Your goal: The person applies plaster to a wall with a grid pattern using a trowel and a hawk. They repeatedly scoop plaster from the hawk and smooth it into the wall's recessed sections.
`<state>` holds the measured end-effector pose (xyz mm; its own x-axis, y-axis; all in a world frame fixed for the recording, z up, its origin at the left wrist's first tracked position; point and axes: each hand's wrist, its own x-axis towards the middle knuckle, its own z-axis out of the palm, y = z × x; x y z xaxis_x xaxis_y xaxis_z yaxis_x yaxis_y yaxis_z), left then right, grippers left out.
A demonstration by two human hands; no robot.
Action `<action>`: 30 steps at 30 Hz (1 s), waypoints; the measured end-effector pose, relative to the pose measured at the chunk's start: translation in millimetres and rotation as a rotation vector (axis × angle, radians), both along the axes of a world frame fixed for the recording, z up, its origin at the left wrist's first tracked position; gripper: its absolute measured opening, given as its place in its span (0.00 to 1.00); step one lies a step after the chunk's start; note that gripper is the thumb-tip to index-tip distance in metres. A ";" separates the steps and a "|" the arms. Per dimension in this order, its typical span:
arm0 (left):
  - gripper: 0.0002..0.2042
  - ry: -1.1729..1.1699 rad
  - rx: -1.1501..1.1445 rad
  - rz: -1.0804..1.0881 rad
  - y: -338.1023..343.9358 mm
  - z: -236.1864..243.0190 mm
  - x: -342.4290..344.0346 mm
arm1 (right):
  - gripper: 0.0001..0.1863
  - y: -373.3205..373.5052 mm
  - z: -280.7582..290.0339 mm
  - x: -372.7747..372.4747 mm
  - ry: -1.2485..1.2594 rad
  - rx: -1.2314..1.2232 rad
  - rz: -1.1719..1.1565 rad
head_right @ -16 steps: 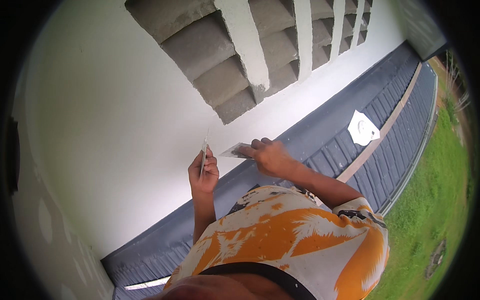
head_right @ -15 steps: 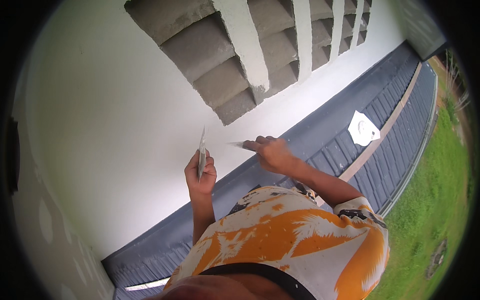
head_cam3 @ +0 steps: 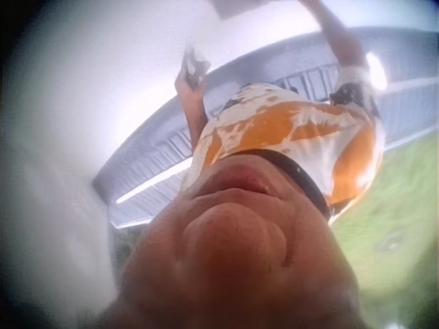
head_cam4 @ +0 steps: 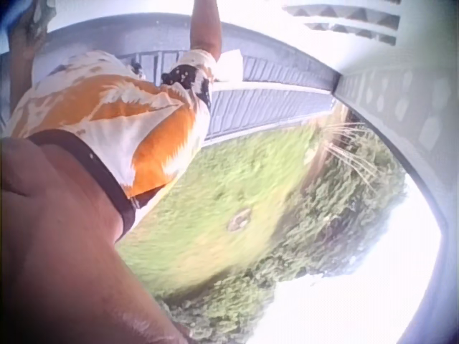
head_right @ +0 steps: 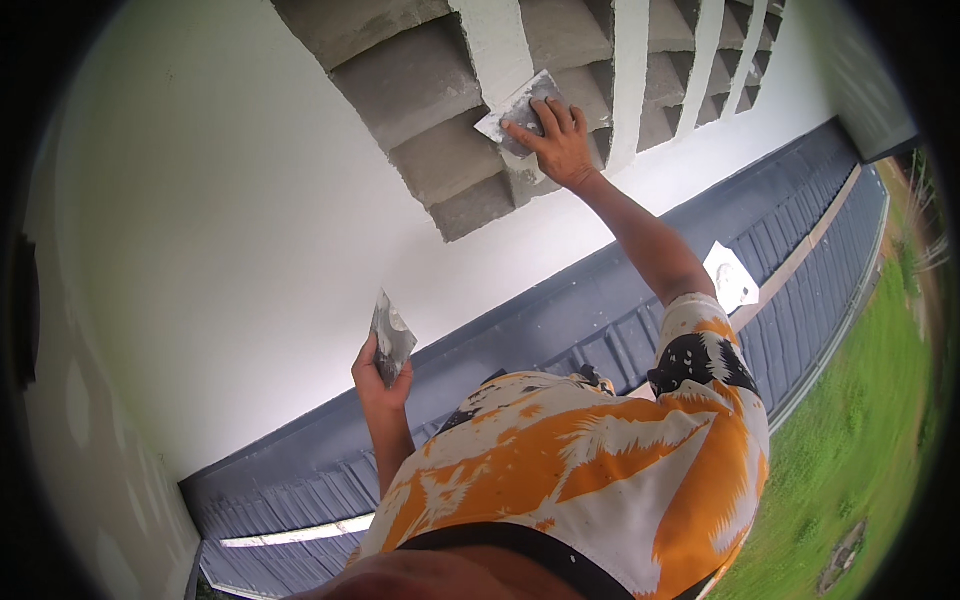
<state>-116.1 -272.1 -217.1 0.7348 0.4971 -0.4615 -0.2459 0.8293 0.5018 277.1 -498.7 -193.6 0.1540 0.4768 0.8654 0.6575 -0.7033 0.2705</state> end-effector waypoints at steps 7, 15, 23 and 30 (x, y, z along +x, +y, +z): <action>0.12 0.054 0.000 0.152 -20.4 -7.1 -18.5 | 0.32 -29.9 -138.9 -2.6 0.271 -0.070 0.111; 0.14 0.063 0.092 0.161 -41.4 7.1 6.1 | 0.20 5.9 -110.0 -85.6 1.668 1.387 0.295; 0.15 0.038 0.083 0.032 -52.1 1.3 31.7 | 0.18 45.4 15.5 -15.7 1.901 1.592 0.591; 0.14 0.038 0.061 -0.064 -49.5 -11.6 33.9 | 0.17 44.3 201.4 2.3 1.760 1.185 0.694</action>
<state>-82.2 -321.5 -228.7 0.7484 0.4781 -0.4596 -0.1736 0.8101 0.5600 279.3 -454.5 7.8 0.9495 0.3074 -0.0633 -0.1675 0.3260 -0.9304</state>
